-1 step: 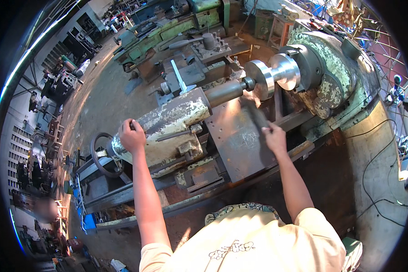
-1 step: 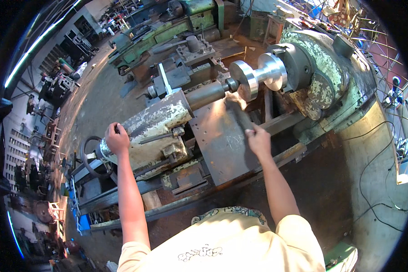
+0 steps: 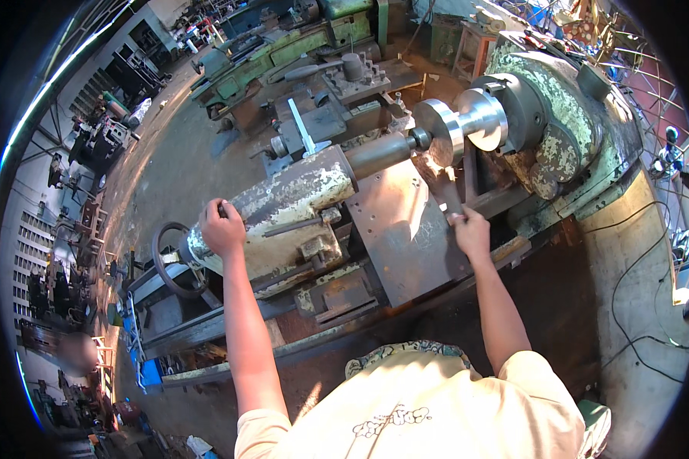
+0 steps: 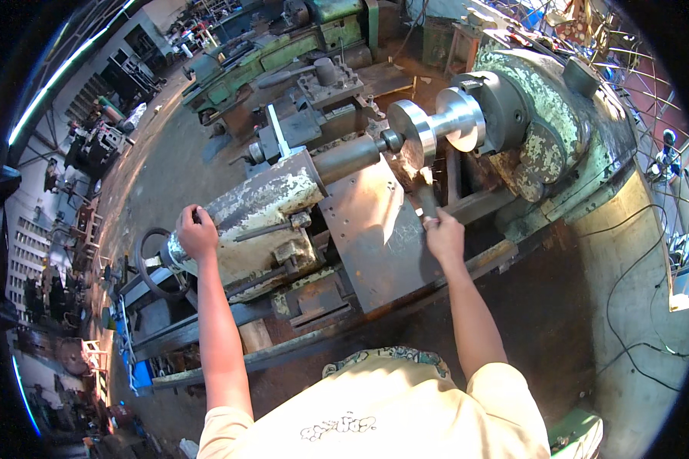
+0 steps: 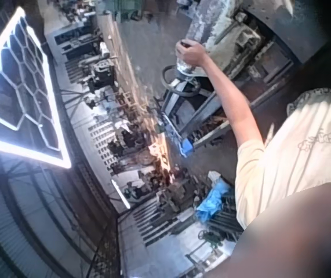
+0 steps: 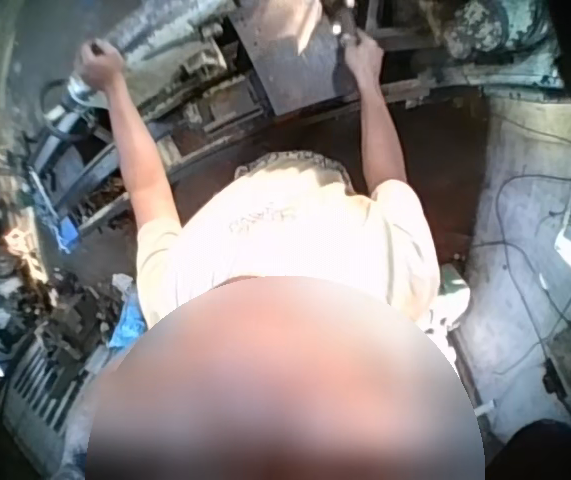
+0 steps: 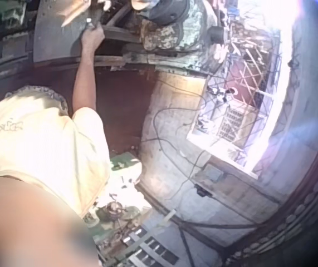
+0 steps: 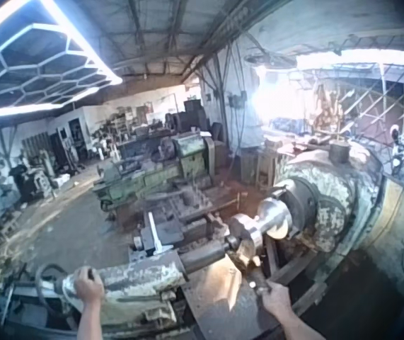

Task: The person uses a brush to sweep metal shavings and debris from the bed, chuck, and tool post of a metal lathe. They also use a metal rod to clear chips from the chuck area. The person moves around the machine to clean different sections.

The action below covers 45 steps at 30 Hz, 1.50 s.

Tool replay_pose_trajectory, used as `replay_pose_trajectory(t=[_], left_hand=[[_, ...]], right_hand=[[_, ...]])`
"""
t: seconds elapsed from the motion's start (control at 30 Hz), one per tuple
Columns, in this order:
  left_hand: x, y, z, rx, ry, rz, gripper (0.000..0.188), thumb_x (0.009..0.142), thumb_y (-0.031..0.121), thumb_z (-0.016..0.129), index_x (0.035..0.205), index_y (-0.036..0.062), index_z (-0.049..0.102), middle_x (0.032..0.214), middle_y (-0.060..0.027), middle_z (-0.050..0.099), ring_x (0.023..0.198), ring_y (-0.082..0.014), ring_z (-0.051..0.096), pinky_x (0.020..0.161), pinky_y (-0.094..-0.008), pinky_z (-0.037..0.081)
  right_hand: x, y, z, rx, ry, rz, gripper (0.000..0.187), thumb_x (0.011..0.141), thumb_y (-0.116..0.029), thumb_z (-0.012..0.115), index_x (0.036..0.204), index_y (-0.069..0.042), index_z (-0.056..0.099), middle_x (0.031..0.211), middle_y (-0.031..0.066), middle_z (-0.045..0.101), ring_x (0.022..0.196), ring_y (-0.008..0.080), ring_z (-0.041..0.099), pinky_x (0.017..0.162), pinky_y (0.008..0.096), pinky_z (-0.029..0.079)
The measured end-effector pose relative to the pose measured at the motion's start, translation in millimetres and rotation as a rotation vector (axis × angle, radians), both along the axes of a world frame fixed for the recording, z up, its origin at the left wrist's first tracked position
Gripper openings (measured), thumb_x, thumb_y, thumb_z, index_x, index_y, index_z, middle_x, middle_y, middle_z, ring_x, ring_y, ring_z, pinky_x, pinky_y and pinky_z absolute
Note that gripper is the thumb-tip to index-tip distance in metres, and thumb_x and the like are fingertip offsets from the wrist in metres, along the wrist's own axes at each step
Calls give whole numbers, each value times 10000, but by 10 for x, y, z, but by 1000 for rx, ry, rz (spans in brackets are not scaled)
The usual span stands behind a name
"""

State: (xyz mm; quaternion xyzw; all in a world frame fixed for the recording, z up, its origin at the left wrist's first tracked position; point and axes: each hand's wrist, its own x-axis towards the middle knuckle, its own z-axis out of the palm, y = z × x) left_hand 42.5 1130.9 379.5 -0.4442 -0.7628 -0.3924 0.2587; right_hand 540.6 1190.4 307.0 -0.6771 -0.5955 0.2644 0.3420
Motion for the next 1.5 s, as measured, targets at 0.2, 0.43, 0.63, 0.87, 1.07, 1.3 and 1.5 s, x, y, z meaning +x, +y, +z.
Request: replay_pose_trajectory(t=[0.2,0.43,0.63,0.87,1.07,1.3,1.5], left_hand=[[-9,8,-26,-4,17,10,152,899,194,633,949,71,708,955,-122,711,915,-341,660,785,-459,528],[-25,29,-39,1,58,6,144,900,186,634,941,73,713,957,-124,720,918,-341,665,777,-458,532],[-9,15,-33,-22,46,8,166,909,203,624,943,67,713,970,-124,722,928,-349,665,794,-461,526],[-6,12,-36,-38,32,28,179,910,219,621,954,74,718,982,-128,725,957,-356,662,799,-467,526],[9,5,-28,-44,44,17,175,906,219,628,953,78,720,986,-127,726,964,-351,663,812,-461,527],[16,18,-19,-23,44,15,158,898,199,637,948,71,716,966,-118,721,950,-343,659,811,-460,525],[30,0,-2,-37,37,-17,135,901,178,632,926,64,701,950,-116,713,945,-337,648,815,-459,517]], right_hand=[[63,-551,-56,9,149,76,443,892,-171,715,1287,20,655,1038,276,719,959,310,738,873,366,537],[279,-1038,-69,-109,105,394,429,858,-157,757,1260,-23,688,1000,232,738,947,273,739,892,356,534],[911,-858,239,-131,9,-101,436,891,-139,732,1287,25,654,1125,244,727,960,255,734,883,345,541],[489,-1385,99,-275,126,474,432,876,-108,743,1292,-20,672,1094,193,741,979,192,698,922,331,520],[720,-568,51,120,-17,123,442,886,-177,726,1276,20,662,921,230,736,769,224,705,751,341,541],[453,-912,85,-51,222,370,430,870,-137,752,1266,12,673,1012,224,743,921,176,713,880,330,531],[360,-443,-47,-292,266,129,433,875,-134,732,1287,-20,665,957,250,719,838,205,713,817,338,547]])
